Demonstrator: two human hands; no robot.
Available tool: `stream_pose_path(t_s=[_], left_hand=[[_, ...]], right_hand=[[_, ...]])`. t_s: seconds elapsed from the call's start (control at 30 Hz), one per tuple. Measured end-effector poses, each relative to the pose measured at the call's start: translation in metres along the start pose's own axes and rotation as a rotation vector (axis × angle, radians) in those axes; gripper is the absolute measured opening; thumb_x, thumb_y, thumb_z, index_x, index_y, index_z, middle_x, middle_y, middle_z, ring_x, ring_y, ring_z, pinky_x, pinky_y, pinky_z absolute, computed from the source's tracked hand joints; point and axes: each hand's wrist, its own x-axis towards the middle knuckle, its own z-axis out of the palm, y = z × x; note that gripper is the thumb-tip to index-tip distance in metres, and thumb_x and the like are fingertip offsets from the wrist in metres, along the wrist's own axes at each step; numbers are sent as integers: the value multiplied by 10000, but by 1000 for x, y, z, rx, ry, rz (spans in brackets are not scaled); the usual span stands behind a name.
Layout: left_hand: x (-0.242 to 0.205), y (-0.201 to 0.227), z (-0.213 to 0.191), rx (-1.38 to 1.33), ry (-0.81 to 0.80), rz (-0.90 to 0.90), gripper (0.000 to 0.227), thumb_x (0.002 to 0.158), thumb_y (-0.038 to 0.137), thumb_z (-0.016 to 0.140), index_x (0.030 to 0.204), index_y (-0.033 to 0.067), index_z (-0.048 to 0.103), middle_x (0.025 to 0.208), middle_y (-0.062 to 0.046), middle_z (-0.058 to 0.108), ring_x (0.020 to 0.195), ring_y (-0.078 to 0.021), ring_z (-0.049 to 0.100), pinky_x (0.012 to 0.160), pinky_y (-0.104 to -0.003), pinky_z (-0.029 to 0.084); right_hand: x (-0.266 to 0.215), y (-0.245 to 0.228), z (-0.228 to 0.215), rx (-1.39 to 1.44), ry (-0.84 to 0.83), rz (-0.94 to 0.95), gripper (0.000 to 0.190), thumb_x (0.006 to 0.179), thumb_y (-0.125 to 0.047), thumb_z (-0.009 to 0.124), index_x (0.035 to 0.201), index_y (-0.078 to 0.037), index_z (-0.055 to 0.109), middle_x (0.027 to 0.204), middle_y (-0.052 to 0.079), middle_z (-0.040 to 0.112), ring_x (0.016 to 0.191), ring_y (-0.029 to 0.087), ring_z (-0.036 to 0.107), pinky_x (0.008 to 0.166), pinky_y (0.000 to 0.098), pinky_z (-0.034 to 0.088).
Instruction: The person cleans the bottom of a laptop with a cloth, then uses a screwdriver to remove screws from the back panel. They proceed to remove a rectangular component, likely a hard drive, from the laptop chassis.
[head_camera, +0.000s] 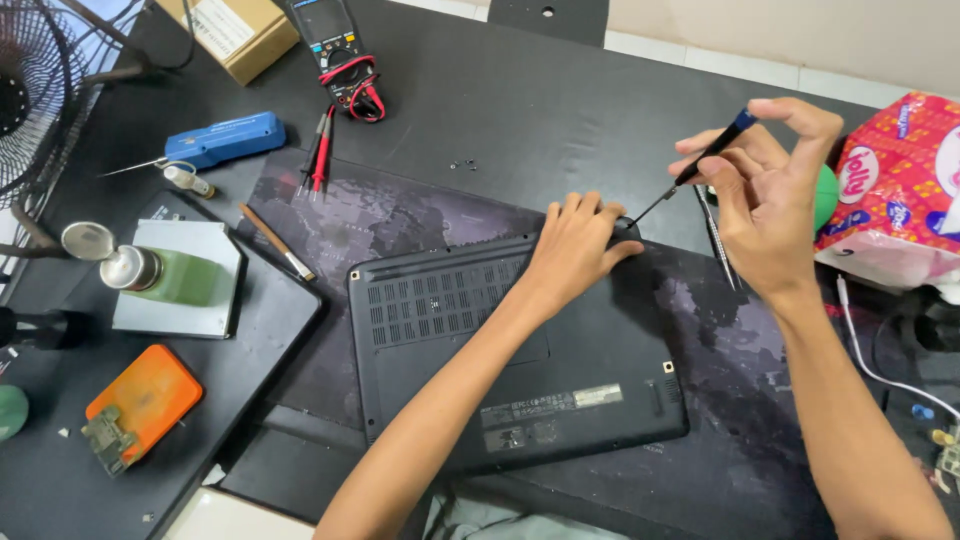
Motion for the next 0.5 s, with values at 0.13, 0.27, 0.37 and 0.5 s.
stream_pose_path(t_s=[0.13, 0.27, 0.37, 0.5], left_hand=[[9, -4, 15, -4, 35, -24, 488, 821, 474, 766, 1050, 48, 701, 1041, -108, 647, 1038, -303, 582, 883, -440, 435], [7, -6, 18, 4, 52, -33, 497, 818, 497, 757, 1038, 54, 703, 1022, -102, 645, 1026, -297, 581, 870, -436, 436], [6, -8, 23, 23, 89, -20, 499, 820, 511, 734, 1032, 60, 704, 1018, -103, 641, 1026, -297, 580, 869, -435, 438], [4, -8, 20, 59, 106, -6, 516, 839, 530, 703, 1043, 56, 693, 1017, -109, 638, 1031, -297, 581, 875, -432, 442]], right_hand=[[-2, 0, 2, -102, 66, -33, 477, 1167, 158, 566, 1376, -106, 227, 1125, 252, 588, 993, 283, 688, 948, 350, 626], [3, -10, 4, -185, 66, -37, 521, 1095, 161, 541, 1387, -85, 187, 1177, 282, 574, 1026, 314, 687, 927, 367, 585], [3, -12, 3, -119, -13, -49, 443, 1166, 155, 509, 1357, -90, 194, 1200, 289, 602, 1023, 321, 702, 923, 352, 570], [2, -11, 5, -94, -35, -54, 426, 1195, 150, 499, 1371, -97, 200, 1180, 278, 599, 1015, 326, 693, 971, 364, 589]])
